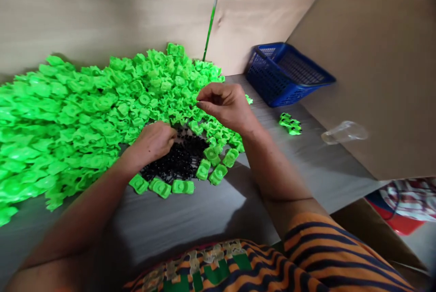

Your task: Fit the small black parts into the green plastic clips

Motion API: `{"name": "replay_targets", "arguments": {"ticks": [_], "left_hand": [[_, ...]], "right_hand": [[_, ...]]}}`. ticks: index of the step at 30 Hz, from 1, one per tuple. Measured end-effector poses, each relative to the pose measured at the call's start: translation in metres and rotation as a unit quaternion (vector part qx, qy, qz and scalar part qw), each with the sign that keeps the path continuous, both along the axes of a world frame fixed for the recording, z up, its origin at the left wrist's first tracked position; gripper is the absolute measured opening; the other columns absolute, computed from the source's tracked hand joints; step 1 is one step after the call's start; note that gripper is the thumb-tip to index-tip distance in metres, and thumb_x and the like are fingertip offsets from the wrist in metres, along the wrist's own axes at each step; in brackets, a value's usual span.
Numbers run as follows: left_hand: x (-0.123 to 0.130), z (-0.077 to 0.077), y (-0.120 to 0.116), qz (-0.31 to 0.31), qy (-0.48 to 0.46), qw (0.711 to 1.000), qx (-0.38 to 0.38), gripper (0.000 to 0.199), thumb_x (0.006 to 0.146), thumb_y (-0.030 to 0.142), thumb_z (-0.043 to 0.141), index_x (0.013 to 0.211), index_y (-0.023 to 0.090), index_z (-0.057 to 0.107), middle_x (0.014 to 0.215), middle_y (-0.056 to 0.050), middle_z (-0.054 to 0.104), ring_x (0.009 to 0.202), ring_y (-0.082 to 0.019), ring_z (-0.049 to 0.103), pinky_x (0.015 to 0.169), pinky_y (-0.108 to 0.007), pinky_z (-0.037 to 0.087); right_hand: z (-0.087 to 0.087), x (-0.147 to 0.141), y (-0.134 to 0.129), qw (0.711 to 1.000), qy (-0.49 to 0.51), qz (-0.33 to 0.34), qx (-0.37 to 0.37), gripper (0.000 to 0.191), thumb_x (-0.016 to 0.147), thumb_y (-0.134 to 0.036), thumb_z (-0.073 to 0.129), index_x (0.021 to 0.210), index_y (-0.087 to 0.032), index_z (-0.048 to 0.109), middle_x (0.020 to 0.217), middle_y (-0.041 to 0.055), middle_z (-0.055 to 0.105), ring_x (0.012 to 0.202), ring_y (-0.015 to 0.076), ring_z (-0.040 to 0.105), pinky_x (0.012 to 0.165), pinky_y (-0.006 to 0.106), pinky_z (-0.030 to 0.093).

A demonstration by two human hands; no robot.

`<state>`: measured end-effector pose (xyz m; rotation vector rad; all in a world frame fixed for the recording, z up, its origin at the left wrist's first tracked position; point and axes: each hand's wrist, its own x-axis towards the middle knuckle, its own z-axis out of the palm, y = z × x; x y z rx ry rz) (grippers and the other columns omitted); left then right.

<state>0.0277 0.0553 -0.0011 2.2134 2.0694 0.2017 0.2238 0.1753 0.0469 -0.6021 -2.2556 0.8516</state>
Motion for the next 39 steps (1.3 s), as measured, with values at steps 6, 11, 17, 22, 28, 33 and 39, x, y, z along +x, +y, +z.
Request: {"name": "replay_targets", "arguments": {"ticks": [6,11,17,22,28,33,39], "left_hand": [[-0.004,-0.002,0.004,0.027,0.038,0.998,0.042,0.035,0.097,0.023,0.049,0.110,0.017,0.081,0.101,-0.015,0.078,0.106,-0.032,0.072,0.087,-0.038,0.054],[-0.003,0.005,0.003,0.042,0.038,0.997,0.046,0.038,0.099,0.023,0.050,0.120,0.015,0.080,0.107,-0.015,0.078,0.111,-0.032,0.073,0.093,-0.040,0.056],[0.002,0.012,-0.002,0.035,0.022,0.997,0.067,0.037,0.099,0.023,0.051,0.121,0.015,0.080,0.107,-0.015,0.078,0.112,-0.034,0.073,0.095,-0.043,0.058],[0.005,0.011,-0.002,0.024,0.017,0.998,0.062,0.037,0.099,0.023,0.050,0.118,0.015,0.081,0.106,-0.015,0.079,0.109,-0.035,0.074,0.093,-0.046,0.059],[-0.001,-0.002,0.004,0.027,-0.072,0.990,0.115,0.034,0.093,0.026,0.055,0.109,0.015,0.083,0.101,-0.015,0.080,0.098,-0.032,0.076,0.090,-0.043,0.059],[-0.002,-0.010,0.015,0.111,-0.384,0.900,0.172,0.045,0.080,0.044,0.072,0.113,0.015,0.081,0.095,-0.010,0.080,0.072,-0.019,0.069,0.066,-0.029,0.056],[0.006,0.005,0.014,0.144,-0.648,0.744,0.070,0.069,0.057,0.039,0.089,0.121,0.014,0.077,0.086,-0.005,0.073,0.077,-0.019,0.069,0.057,-0.027,0.060]], "right_hand": [[-0.008,0.006,0.010,0.989,-0.079,-0.066,0.106,0.016,0.083,-0.009,0.056,0.088,-0.016,0.069,0.082,0.0041,0.064,0.075,0.0154,0.054,0.071,0.029,0.039],[-0.017,-0.004,0.016,0.948,-0.263,-0.097,0.151,0.037,0.091,-0.009,0.052,0.122,-0.014,0.071,0.106,0.0125,0.073,0.091,0.0228,0.064,0.080,0.032,0.042],[-0.027,-0.020,0.006,0.886,-0.424,-0.114,0.151,0.057,0.097,-0.006,0.042,0.150,-0.019,0.058,0.126,0.0175,0.071,0.108,0.0290,0.070,0.081,0.034,0.044],[-0.033,-0.026,0.008,0.878,-0.429,-0.150,0.151,0.046,0.101,-0.009,0.038,0.138,-0.016,0.065,0.125,0.0199,0.070,0.110,0.0298,0.069,0.080,0.034,0.043],[-0.032,-0.023,0.014,0.885,-0.415,-0.158,0.139,0.039,0.101,-0.010,0.042,0.129,-0.014,0.068,0.123,0.0182,0.070,0.101,0.0264,0.067,0.075,0.032,0.038],[-0.024,-0.020,0.004,0.904,-0.378,-0.113,0.164,0.033,0.101,-0.009,0.042,0.116,-0.012,0.071,0.111,0.0152,0.069,0.090,0.0216,0.061,0.073,0.031,0.033],[-0.021,-0.017,-0.017,0.940,-0.247,0.001,0.238,0.025,0.102,-0.013,0.043,0.103,-0.016,0.068,0.096,0.0079,0.061,0.078,0.0170,0.049,0.071,0.029,0.031]]}}
